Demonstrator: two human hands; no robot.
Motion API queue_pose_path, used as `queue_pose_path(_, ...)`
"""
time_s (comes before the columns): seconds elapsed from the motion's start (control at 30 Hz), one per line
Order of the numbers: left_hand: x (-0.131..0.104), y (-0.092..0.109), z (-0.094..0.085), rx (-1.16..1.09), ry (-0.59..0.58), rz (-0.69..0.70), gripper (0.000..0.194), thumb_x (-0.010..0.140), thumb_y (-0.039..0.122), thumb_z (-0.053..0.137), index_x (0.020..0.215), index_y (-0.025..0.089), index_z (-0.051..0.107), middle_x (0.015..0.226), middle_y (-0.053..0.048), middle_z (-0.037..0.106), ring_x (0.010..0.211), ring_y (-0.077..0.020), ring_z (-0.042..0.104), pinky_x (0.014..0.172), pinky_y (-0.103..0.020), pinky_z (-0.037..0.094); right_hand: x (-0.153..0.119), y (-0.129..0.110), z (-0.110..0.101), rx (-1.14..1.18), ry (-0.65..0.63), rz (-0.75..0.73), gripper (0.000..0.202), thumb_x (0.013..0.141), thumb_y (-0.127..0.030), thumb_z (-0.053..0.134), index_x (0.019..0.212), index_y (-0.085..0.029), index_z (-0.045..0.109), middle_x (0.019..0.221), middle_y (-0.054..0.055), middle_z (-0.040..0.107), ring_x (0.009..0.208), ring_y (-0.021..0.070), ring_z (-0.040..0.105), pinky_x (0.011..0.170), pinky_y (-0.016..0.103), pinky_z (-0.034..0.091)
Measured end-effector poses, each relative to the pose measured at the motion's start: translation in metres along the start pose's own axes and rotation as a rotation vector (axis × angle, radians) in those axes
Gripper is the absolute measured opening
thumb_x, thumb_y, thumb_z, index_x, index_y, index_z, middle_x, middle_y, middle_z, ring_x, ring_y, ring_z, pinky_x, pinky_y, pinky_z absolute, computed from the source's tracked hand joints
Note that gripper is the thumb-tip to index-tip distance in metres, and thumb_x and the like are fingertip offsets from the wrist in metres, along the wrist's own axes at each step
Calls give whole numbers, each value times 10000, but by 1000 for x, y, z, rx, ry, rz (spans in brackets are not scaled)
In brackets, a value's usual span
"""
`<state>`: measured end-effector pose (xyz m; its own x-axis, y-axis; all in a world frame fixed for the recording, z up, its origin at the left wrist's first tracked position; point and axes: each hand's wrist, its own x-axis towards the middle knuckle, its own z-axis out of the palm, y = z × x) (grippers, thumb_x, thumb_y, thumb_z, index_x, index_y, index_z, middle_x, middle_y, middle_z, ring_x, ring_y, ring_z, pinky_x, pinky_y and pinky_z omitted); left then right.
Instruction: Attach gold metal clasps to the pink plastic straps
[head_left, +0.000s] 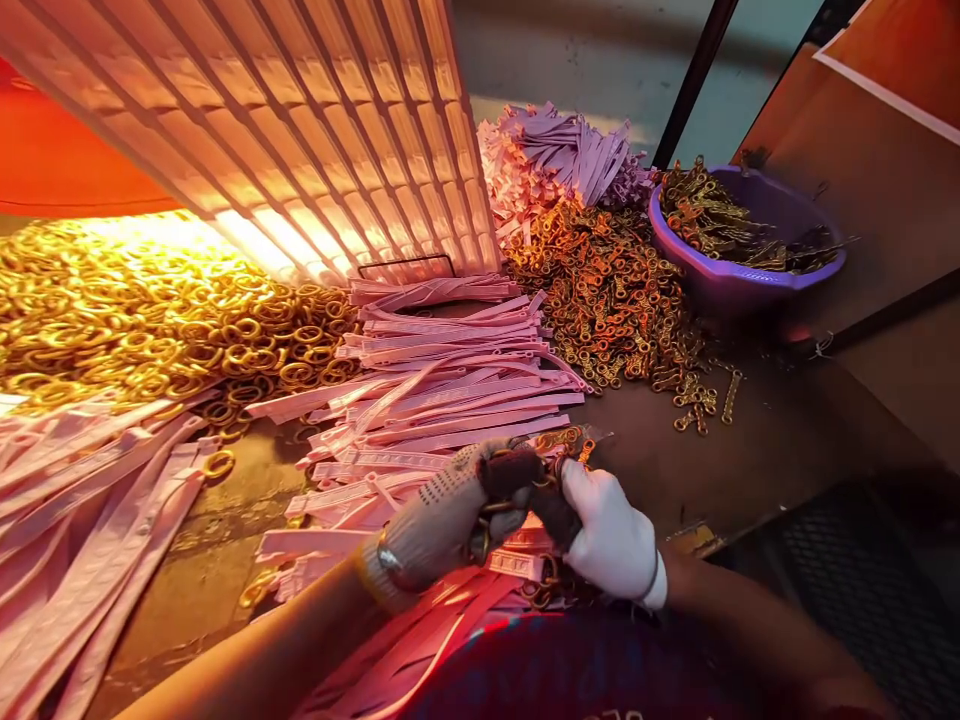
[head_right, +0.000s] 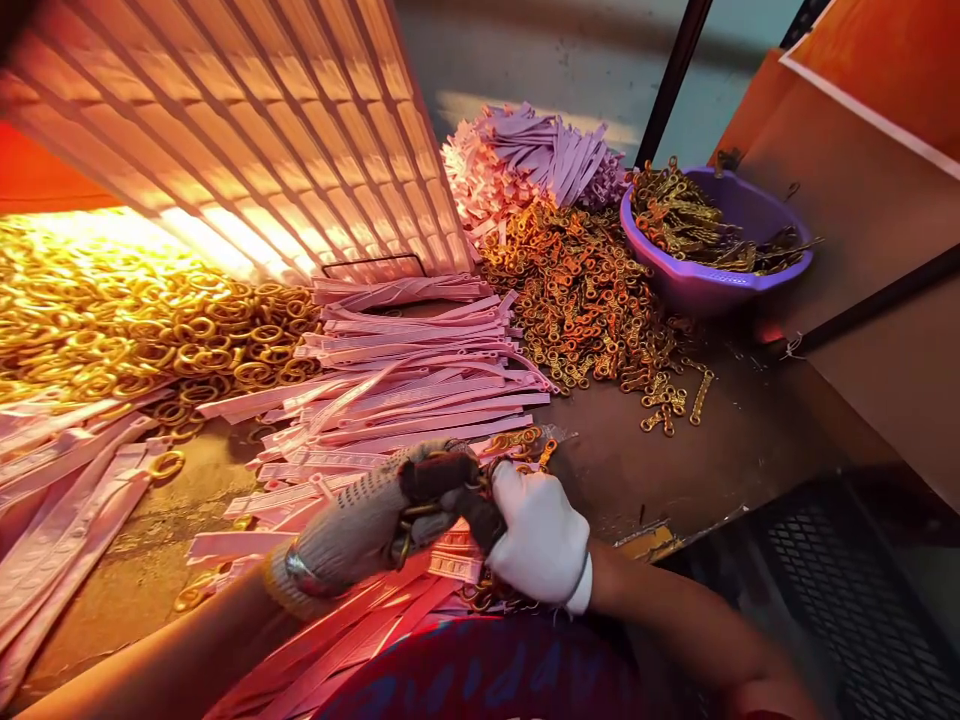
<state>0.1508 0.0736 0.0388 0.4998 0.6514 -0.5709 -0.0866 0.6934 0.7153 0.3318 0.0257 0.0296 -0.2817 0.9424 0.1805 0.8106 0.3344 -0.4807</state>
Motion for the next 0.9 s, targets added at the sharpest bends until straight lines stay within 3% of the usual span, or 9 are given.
queue_pose_path(0.07, 14, 15, -2, 38, -4, -5, 457, 733, 588, 773, 797, 195, 548, 557, 55, 451, 416, -57, 354, 361, -147, 262, 9, 16, 3, 256, 23, 100, 91, 944, -272, 561, 903, -214, 618, 685, 16, 671, 604, 178, 604, 571, 265, 416)
queue_pose_path(0.13, 36, 31, -7, 246, -38, 46, 432, 792, 597, 716, 806, 184, 590, 548, 47, 460, 401, -66, 353, 360, -166, 277, 16, 37, 6, 443, 162, 122, 141, 961, -257, 525, 988, -207, 654, 809, 41, 731, 728, 192, 672, 684, 272, 513)
queue_pose_path(0.27, 92, 55, -7, 1099, 48, 324, 248, 946, 362, 585, 909, 163, 728, 650, -13, 648, 507, -129, 567, 481, -211, 456, 18, 73, 10, 533, 387, 156, 277, 977, -264, 520, 1180, -191, 695, 1085, 91, 769, 979, 232, 718, 913, 351, 576)
queue_pose_path(0.37, 128, 53, 6, 1487, 118, 430, 212, 896, 183, 629, 1047, 167, 776, 950, -80, 781, 885, -225, 740, 791, -285, 578, 8, 77, 9, 510, 310, 191, 322, 990, -281, 538, 1247, -187, 708, 1099, 105, 775, 985, 246, 728, 929, 370, 588)
queue_pose_path(0.5, 151, 37, 23, 1574, 176, 415, 299, 966, 152, 549, 1195, 83, 728, 1161, -227, 743, 1078, -326, 735, 953, -428, 566, -1, 66, 6, 519, 225, 185, 347, 1015, -273, 511, 1293, -181, 695, 1125, 117, 773, 1035, 241, 728, 965, 364, 576)
queue_pose_path(0.6, 156, 32, 25, 1586, 212, 412, 339, 999, 128, 479, 1257, 57, 686, 1168, -267, 722, 1070, -336, 738, 942, -451, 568, -2, 63, 5, 482, 190, 172, 360, 992, -231, 498, 1299, -183, 681, 1113, 117, 767, 1022, 234, 719, 971, 360, 561)
queue_pose_path(0.73, 147, 41, 18, 1507, 170, 486, 222, 951, 169, 584, 1102, 113, 736, 1045, -185, 752, 969, -268, 734, 863, -333, 562, -1, 64, 2, 308, 133, 175, 389, 914, -135, 477, 1260, -152, 655, 925, 102, 748, 844, 231, 688, 835, 334, 559)
queue_pose_path(0.83, 118, 53, 9, 1432, 140, 554, 115, 907, 213, 634, 870, 152, 725, 844, -94, 732, 785, -196, 686, 715, -246, 525, 0, 62, -7, 115, 136, 109, 430, 809, -88, 491, 1212, -129, 634, 851, 94, 706, 769, 240, 640, 764, 337, 527)
queue_pose_path(0.9, 86, 58, 2, 1267, 105, 512, 218, 945, 321, 595, 819, 166, 684, 686, -36, 651, 597, -146, 592, 556, -214, 458, 3, 57, -14, 20, 134, 35, 432, 743, -82, 507, 1151, -142, 634, 910, 104, 691, 814, 249, 623, 771, 347, 508)
